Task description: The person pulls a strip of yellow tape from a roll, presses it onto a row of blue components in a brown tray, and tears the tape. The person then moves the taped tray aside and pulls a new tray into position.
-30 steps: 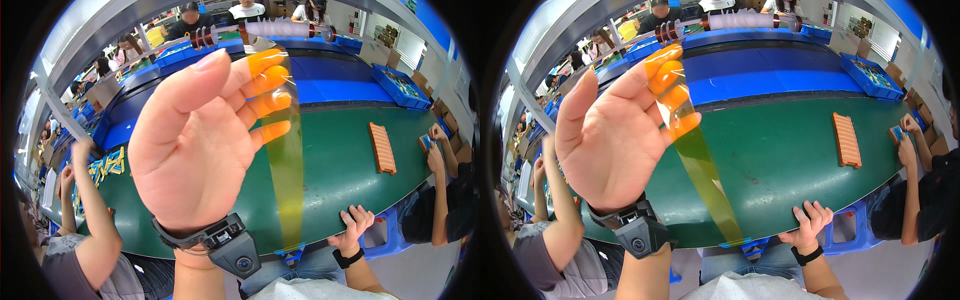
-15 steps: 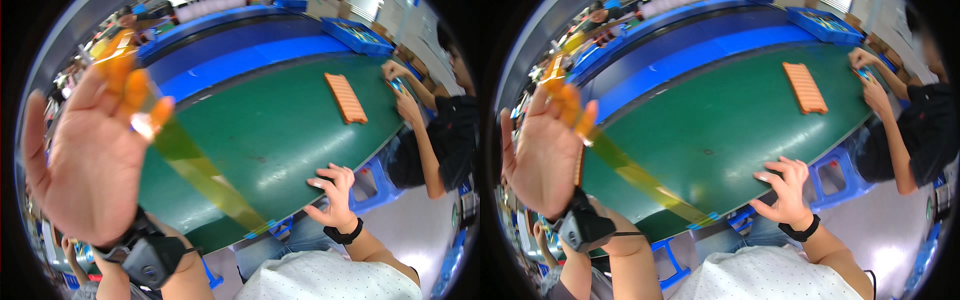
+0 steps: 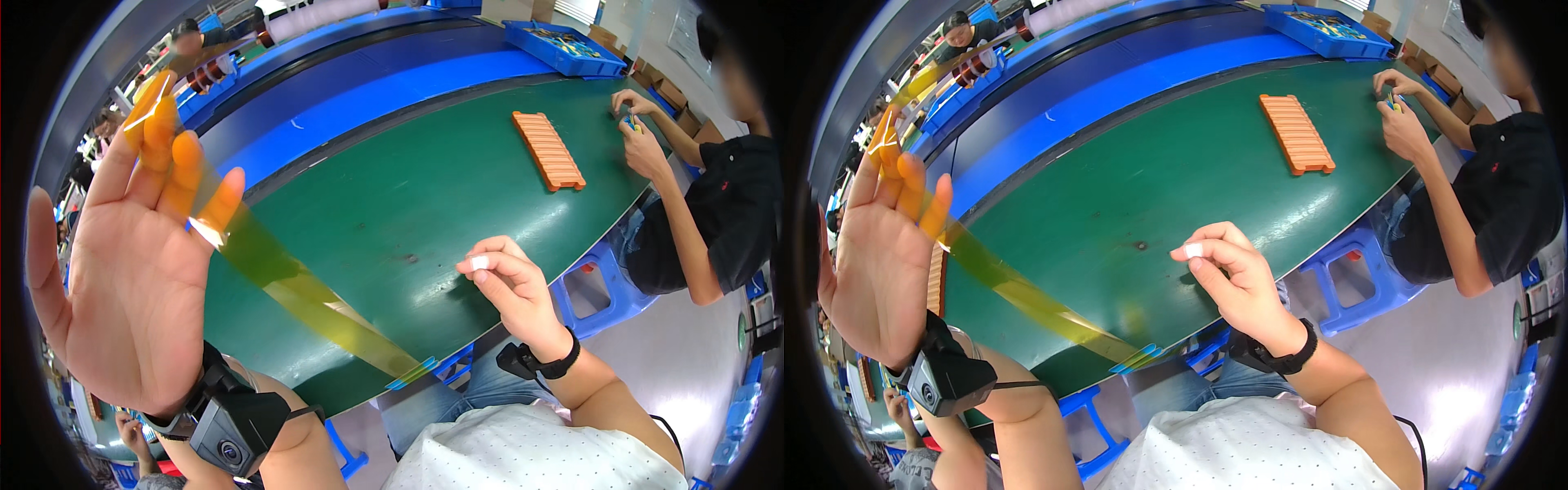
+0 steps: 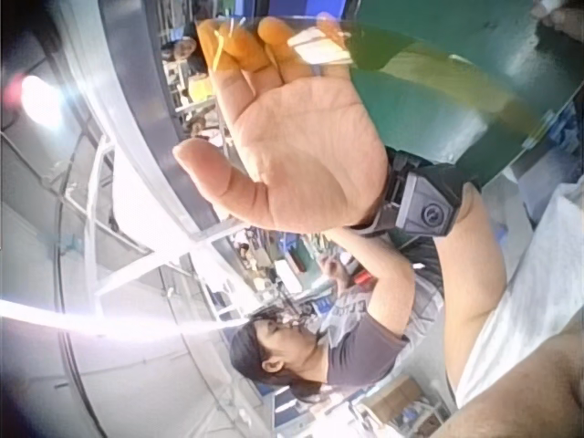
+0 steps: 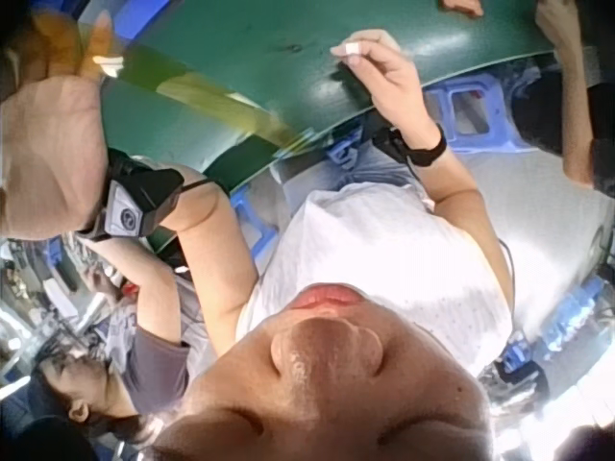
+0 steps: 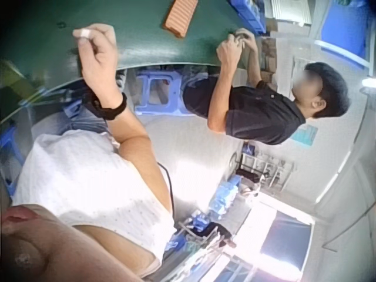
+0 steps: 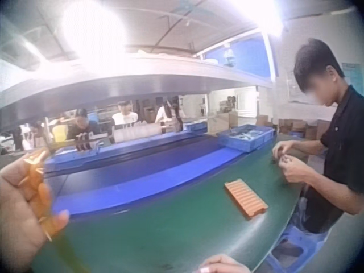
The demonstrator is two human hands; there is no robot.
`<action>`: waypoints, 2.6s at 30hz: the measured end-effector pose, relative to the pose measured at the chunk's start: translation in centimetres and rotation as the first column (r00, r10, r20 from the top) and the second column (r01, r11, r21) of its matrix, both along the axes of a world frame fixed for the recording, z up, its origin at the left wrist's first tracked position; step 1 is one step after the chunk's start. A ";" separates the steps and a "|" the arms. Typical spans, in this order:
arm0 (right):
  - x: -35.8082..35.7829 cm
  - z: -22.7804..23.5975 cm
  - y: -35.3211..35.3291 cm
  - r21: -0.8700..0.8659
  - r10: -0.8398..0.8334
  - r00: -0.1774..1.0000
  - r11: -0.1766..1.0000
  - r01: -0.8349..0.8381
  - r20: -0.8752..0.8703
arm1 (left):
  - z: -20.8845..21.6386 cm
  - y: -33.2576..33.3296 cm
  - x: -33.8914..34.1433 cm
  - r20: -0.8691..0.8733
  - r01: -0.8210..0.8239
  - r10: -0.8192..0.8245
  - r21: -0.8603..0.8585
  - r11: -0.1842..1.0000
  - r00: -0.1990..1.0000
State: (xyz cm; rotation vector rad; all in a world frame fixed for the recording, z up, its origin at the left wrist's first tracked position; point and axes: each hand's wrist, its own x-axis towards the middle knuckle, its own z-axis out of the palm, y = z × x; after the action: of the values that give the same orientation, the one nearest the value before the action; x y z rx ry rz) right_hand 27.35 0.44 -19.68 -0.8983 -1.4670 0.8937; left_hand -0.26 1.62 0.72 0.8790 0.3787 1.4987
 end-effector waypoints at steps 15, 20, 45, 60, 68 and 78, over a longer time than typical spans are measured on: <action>-0.8 -0.9 1.1 -0.061 -0.009 1.000 0.998 0.009 -0.007 | 0.8 1.5 -4.2 -0.378 0.000 0.052 0.136 0.991 0.924; -1.0 -0.3 0.4 -0.076 0.008 1.000 0.997 -0.008 -0.005 | -1.7 2.0 -3.1 -0.274 0.182 -0.093 0.319 0.930 0.957; -1.2 0.5 0.2 -0.003 -0.026 0.986 1.000 0.027 0.165 | 0.7 1.6 -3.0 0.059 0.071 -0.082 0.177 0.982 0.995; 3.5 3.4 1.9 0.002 -0.026 0.953 1.000 0.027 0.303 | -0.2 1.3 -3.6 0.010 -0.078 0.077 0.117 0.990 0.997; 15.5 4.3 15.6 0.012 -0.278 0.357 0.804 0.594 0.892 | -0.7 1.7 -4.6 -0.068 0.087 -0.073 0.231 0.969 0.995; 16.5 2.8 17.7 0.035 -0.181 0.164 0.766 0.641 0.970 | -0.7 2.2 -2.0 0.076 0.302 -0.333 0.267 0.915 0.940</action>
State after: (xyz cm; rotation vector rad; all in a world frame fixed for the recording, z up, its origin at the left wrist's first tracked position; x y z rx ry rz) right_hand 43.90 18.17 -16.92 -2.3547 -1.8153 0.0664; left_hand -2.30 3.82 -0.01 0.9921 -0.0490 1.3023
